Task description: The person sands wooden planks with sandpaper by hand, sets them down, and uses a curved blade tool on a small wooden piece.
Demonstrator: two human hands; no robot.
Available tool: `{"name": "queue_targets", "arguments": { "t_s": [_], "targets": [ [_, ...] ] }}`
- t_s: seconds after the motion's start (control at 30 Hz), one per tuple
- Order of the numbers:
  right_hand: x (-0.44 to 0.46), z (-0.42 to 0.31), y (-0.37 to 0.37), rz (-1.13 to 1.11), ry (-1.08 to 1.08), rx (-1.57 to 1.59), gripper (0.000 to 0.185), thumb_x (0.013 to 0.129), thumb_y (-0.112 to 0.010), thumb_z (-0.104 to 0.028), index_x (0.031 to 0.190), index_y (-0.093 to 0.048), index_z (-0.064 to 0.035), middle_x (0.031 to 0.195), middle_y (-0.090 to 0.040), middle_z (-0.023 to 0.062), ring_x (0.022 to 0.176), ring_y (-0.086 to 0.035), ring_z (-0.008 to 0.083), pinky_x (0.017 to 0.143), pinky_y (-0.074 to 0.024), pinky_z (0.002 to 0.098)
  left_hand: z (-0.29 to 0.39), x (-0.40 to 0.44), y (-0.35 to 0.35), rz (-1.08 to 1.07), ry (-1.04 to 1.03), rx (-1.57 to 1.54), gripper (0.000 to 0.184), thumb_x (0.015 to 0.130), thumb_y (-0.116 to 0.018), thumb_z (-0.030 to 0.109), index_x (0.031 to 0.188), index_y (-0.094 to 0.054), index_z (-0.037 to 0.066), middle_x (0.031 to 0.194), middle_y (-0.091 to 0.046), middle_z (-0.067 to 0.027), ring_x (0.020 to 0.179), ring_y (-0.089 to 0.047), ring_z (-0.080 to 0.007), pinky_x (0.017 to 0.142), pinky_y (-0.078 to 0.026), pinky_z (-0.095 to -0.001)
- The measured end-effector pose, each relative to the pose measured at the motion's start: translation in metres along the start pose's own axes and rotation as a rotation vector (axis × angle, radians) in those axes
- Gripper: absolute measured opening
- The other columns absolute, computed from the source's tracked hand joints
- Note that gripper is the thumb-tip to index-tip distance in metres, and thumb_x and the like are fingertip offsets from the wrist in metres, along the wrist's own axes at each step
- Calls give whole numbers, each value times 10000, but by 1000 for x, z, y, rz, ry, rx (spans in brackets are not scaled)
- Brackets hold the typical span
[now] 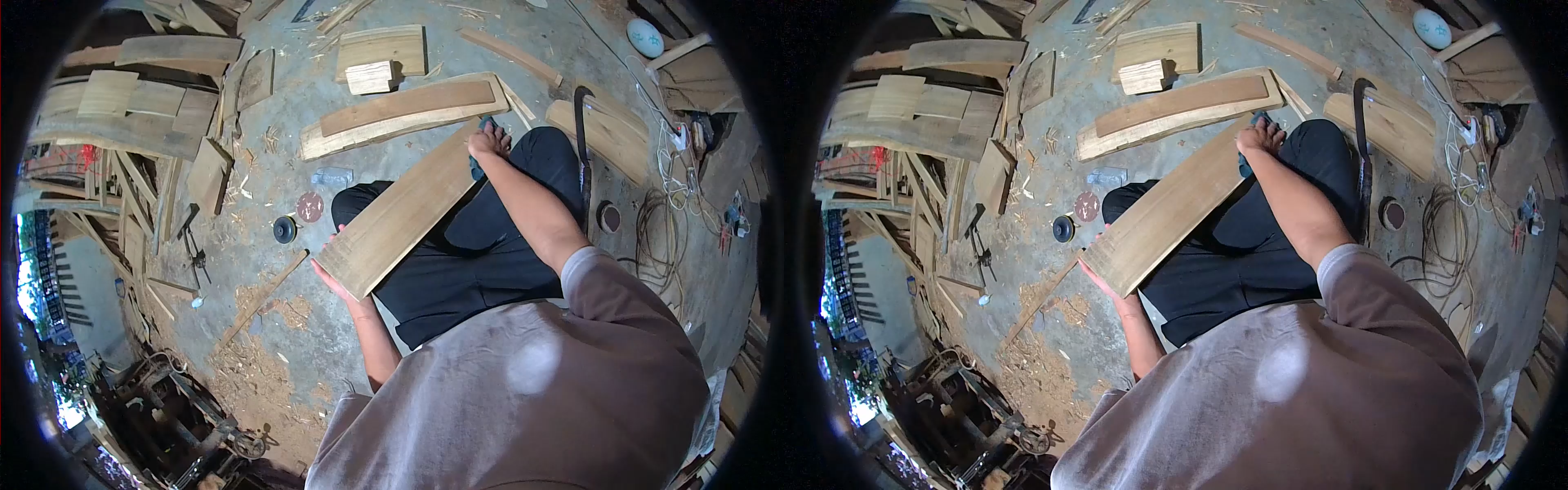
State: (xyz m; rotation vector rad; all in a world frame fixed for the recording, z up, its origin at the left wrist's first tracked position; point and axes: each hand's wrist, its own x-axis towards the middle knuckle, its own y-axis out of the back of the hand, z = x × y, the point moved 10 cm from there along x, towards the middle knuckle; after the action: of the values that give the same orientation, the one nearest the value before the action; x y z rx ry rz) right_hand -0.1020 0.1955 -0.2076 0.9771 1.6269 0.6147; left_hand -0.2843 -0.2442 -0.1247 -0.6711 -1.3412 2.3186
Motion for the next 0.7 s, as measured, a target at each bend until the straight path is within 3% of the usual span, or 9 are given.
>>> {"name": "queue_targets", "arguments": {
  "t_s": [0.1, 0.2, 0.3, 0.33, 0.43, 0.57, 0.63, 0.7],
  "targets": [
    [-17, 4, 9, -53, -43, -91, 728, 962, -470, -521, 1557, -271, -151, 1654, -138, 101, 1527, -54, 330, 1209, -37, 550, -4, -2, -24, -211, 39, -213, 590, 986, -461, 555, 1213, -672, 54, 1423, -555, -130, 1465, -292, -348, 1209, -188, -542],
    [-8, 17, -8, -16, -147, 52, 850, 951, -488, -558, 1571, -188, -60, 1657, -91, 148, 1534, 7, 335, 1222, -2, 527, -5, -3, -2, 13, 37, -146, 582, 985, -465, 557, 1202, -682, 61, 1427, -547, -146, 1467, -288, -348, 1211, -186, -542],
    [-35, 8, -3, -9, -119, 42, 793, 985, -440, -497, 1571, -173, -35, 1656, -86, 175, 1533, 8, 348, 1220, 5, 524, -5, -1, -12, -97, 27, -166, 571, 982, -477, 555, 1229, -671, 78, 1406, -564, -138, 1466, -290, -350, 1211, -190, -546],
    [-42, 2, -2, 40, -50, 62, 756, 994, -421, -459, 1570, -181, -32, 1654, -103, 172, 1532, -3, 354, 1218, 2, 526, -5, 0, -20, -163, 26, -189, 560, 978, -489, 553, 1212, -669, 78, 1382, -580, -136, 1461, -296, -358, 1209, -194, -551],
    [-56, -27, -17, 94, 267, -44, 665, 1013, -382, -383, 1556, -232, -31, 1641, -165, 182, 1519, -78, 388, 1211, -40, 537, -5, -2, -13, 19, -5, -205, 529, 959, -530, 552, 1153, -681, 83, 1222, -654, -122, 1432, -346, -377, 1197, -235, -550],
    [-160, -86, -19, 133, 847, 41, 539, 1006, -442, -338, 1452, -394, -41, 1555, -331, 207, 1446, -250, 432, 1149, -225, 587, -7, -10, -20, 57, -25, -183, 542, 953, -529, 550, 1165, -674, 72, 1259, -638, -134, 1426, -355, -378, 1197, -234, -551],
    [-224, -106, -24, 140, 1117, 89, 469, 1001, -477, -297, 1421, -469, -90, 1506, -409, 214, 1408, -324, 442, 1124, -249, 605, -2, -7, -17, 57, -49, -177, 547, 954, -522, 547, 1154, -669, 59, 1293, -623, -145, 1426, -352, -383, 1199, -225, -557],
    [-291, -122, -28, 2, 1328, 71, 464, 1018, -451, -263, 1458, -457, -115, 1542, -371, 201, 1425, -312, 445, 1146, -222, 609, 2, -2, -10, 0, -43, -118, 557, 955, -517, 544, 1180, -664, 57, 1338, -598, -163, 1430, -348, -377, 1202, -236, -523]
  ]
}}
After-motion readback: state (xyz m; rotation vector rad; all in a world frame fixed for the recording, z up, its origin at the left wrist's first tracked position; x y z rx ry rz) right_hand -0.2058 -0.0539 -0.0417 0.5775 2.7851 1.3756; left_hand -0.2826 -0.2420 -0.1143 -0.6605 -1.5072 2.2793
